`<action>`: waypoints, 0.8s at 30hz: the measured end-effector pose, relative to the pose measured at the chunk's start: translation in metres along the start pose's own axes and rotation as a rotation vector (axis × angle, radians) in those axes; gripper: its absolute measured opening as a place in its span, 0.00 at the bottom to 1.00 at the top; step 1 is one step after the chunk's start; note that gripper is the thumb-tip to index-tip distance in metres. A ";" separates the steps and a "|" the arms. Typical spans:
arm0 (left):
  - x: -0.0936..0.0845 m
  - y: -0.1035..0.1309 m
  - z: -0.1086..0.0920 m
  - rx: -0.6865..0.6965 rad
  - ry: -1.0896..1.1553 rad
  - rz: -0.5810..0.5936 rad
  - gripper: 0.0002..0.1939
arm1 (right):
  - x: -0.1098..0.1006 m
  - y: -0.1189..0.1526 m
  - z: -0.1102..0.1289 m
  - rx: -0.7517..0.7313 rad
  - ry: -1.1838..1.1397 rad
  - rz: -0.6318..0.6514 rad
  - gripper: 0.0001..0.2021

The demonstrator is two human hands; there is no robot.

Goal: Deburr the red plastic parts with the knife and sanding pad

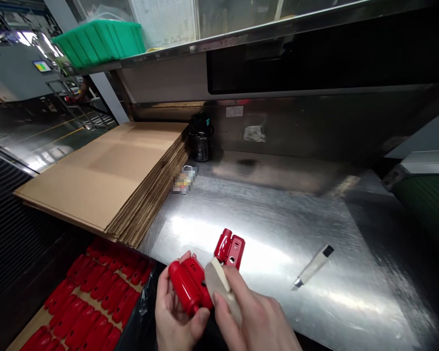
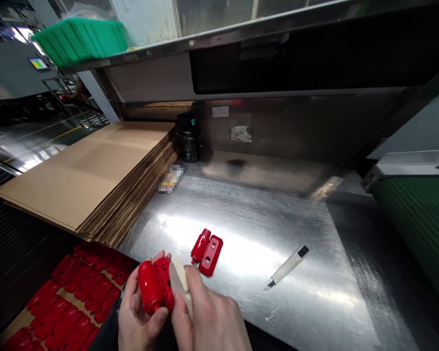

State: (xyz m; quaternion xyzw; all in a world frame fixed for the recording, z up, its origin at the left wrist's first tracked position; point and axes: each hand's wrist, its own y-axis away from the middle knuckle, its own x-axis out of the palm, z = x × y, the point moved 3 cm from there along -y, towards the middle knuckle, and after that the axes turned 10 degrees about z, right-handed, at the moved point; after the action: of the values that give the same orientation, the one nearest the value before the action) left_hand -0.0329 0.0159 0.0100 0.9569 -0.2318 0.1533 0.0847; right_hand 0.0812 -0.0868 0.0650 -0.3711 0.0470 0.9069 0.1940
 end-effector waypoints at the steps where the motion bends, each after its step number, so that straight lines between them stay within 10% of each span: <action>1: -0.001 0.000 -0.001 0.006 -0.016 0.001 0.56 | 0.000 -0.001 0.000 -0.024 0.039 -0.009 0.13; 24: -0.009 -0.004 -0.005 0.038 -0.064 -0.080 0.52 | 0.032 -0.001 0.002 0.056 0.123 -0.192 0.21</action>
State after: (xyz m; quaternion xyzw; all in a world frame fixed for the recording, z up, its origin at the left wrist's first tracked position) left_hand -0.0398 0.0240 0.0117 0.9712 -0.1930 0.1236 0.0651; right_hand 0.0599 -0.0750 0.0443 -0.4231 0.0485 0.8581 0.2869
